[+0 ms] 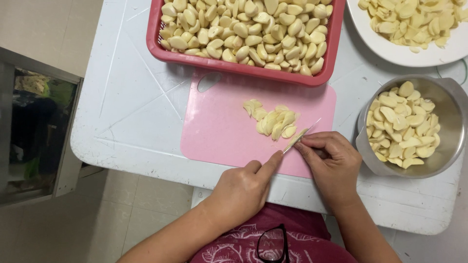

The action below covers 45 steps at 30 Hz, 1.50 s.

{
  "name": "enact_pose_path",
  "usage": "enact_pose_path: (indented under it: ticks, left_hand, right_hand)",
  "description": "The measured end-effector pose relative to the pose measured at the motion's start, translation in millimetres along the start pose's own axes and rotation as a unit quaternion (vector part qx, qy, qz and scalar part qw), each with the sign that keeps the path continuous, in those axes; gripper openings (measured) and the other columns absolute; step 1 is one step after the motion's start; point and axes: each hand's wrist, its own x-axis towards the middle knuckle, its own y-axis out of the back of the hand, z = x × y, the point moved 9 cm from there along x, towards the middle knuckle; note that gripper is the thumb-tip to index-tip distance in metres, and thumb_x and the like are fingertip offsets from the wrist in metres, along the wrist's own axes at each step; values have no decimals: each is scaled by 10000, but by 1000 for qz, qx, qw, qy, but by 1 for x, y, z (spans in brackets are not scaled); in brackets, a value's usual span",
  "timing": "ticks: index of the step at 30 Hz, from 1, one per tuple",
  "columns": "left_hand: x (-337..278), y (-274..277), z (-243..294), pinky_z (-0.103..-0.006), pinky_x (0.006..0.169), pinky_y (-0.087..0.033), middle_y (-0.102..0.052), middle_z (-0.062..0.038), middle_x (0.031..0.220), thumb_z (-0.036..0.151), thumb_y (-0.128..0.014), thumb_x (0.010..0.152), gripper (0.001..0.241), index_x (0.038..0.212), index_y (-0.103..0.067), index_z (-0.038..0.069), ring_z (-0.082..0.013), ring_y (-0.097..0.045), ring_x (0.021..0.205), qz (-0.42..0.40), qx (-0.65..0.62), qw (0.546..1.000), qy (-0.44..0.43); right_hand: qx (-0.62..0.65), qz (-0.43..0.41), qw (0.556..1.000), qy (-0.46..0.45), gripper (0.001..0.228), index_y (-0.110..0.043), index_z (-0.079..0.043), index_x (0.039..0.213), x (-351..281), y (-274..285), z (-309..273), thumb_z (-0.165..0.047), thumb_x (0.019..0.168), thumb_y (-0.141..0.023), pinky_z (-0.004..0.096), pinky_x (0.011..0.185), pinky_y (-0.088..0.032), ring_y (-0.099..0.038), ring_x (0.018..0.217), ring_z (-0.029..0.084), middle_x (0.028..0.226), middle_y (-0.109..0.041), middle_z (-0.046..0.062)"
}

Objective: Slicing peeled garlic cloves into thin slices using a knife on a cutting board.

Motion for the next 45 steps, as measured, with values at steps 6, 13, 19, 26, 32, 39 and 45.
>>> enact_pose_path:
  ticks: [6,13,19,26,32,39,45]
  left_hand:
    - [-5,-2,-2,-576,382,-447,-591,-129,772,96,-630,940,605,1536,-534,62,-429,-559,436,-33,-8,999,21]
    - [-9,-6,-4,-571,353,-422,-571,-116,773,73,-632,909,639,1539,-527,61,-413,-535,411,-36,7,999,13]
    - [4,-11,-2,-554,331,-410,-572,-121,768,39,-637,868,675,1535,-534,50,-406,-531,394,-16,17,1000,4]
    - [-7,-14,-1,-507,322,-432,-564,-116,787,0,-625,756,793,1541,-521,36,-355,-553,400,-13,83,996,-14]
    - [-11,8,-18,-585,415,-468,-624,-133,755,125,-605,957,559,1514,-557,106,-440,-594,480,-65,-30,996,56]
    - [-5,11,-10,-585,406,-476,-617,-142,775,125,-622,970,550,1514,-549,86,-444,-595,483,-32,-36,998,44]
    - [-12,12,-5,-548,432,-501,-627,-115,815,117,-640,938,596,1526,-550,87,-414,-607,506,-27,-16,999,24]
  right_hand:
    - [-5,-3,1000,4,102,-782,-12,936,0,0,2,4,899,-875,238,709,-564,-723,871,179,940,-760,138]
    - [7,-2,1000,-6,98,-781,-8,938,2,0,0,15,898,-868,232,722,-567,-722,867,174,939,-754,138]
    - [-2,-7,1000,11,97,-783,-7,943,1,-1,-3,5,900,-870,234,708,-570,-726,868,177,942,-757,145]
    - [2,1,1000,-4,105,-779,-3,939,2,0,-4,10,897,-874,232,719,-577,-719,867,170,939,-754,136]
    - [7,-3,1000,-2,112,-790,-3,965,1,1,-4,-13,893,-874,234,730,-599,-723,874,173,952,-757,139]
    - [3,1,1000,5,105,-789,1,954,1,1,-6,-8,893,-874,242,737,-599,-729,873,182,944,-762,146]
    - [1,6,1000,-9,103,-785,2,945,0,1,-3,15,894,-875,239,731,-589,-724,868,177,940,-757,138]
